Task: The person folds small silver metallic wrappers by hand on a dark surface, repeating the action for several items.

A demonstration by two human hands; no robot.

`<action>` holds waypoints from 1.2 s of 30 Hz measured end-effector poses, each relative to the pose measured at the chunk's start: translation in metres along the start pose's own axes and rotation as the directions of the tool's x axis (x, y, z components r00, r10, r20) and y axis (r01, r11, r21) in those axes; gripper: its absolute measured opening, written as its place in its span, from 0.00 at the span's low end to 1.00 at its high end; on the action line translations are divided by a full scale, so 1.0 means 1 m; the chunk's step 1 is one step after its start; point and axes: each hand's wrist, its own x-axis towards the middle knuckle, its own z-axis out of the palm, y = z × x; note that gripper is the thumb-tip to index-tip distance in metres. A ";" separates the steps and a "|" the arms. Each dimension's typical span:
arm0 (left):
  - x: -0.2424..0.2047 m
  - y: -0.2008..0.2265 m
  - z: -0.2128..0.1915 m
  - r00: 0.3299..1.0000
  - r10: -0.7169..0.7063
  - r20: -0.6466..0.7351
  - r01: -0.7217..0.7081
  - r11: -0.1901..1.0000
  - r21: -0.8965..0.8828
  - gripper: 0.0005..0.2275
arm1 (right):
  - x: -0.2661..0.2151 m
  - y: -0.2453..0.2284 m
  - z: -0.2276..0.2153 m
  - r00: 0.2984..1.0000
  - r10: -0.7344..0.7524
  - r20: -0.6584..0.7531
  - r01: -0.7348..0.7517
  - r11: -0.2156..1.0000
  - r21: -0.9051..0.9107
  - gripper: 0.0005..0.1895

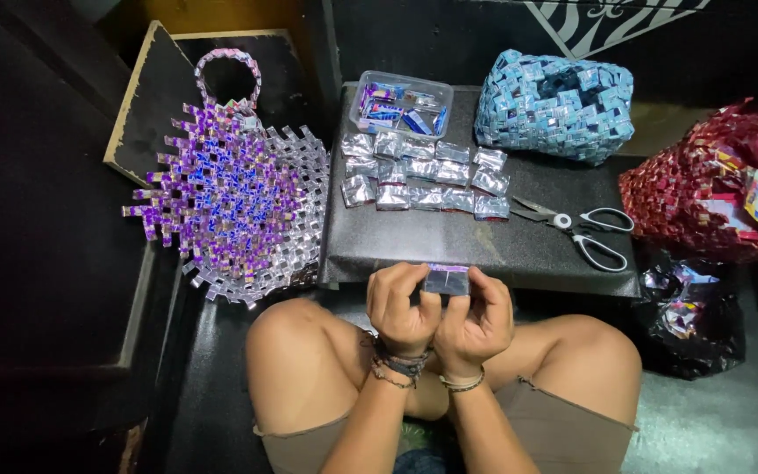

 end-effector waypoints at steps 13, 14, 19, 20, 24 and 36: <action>0.016 0.011 -0.023 0.999 -0.032 0.008 0.033 0.984 -0.177 0.08 | 0.005 -0.027 -0.009 0.997 -0.057 0.045 0.052 0.993 0.109 0.02; 0.015 0.013 -0.030 0.985 -0.072 0.159 0.096 0.984 -0.150 0.07 | 0.004 -0.031 -0.017 0.985 0.052 0.166 -0.067 0.994 0.088 0.07; 0.016 0.019 -0.038 0.945 -0.090 0.314 0.145 0.977 -0.159 0.06 | 0.008 -0.043 -0.030 0.937 0.185 0.298 -0.205 0.978 0.036 0.13; 0.017 0.020 -0.038 0.938 -0.087 0.336 0.157 0.970 -0.186 0.06 | 0.010 -0.045 -0.030 0.936 0.173 0.307 -0.199 0.978 0.056 0.11; 0.019 0.020 -0.039 0.930 -0.064 0.362 0.177 0.942 -0.286 0.10 | 0.017 -0.046 -0.036 0.926 0.143 0.350 -0.197 0.973 0.122 0.13; 0.079 0.007 -0.061 0.677 0.286 0.678 0.087 0.884 -0.459 0.06 | 0.051 -0.043 -0.070 0.777 0.001 0.629 -0.078 0.992 0.095 0.10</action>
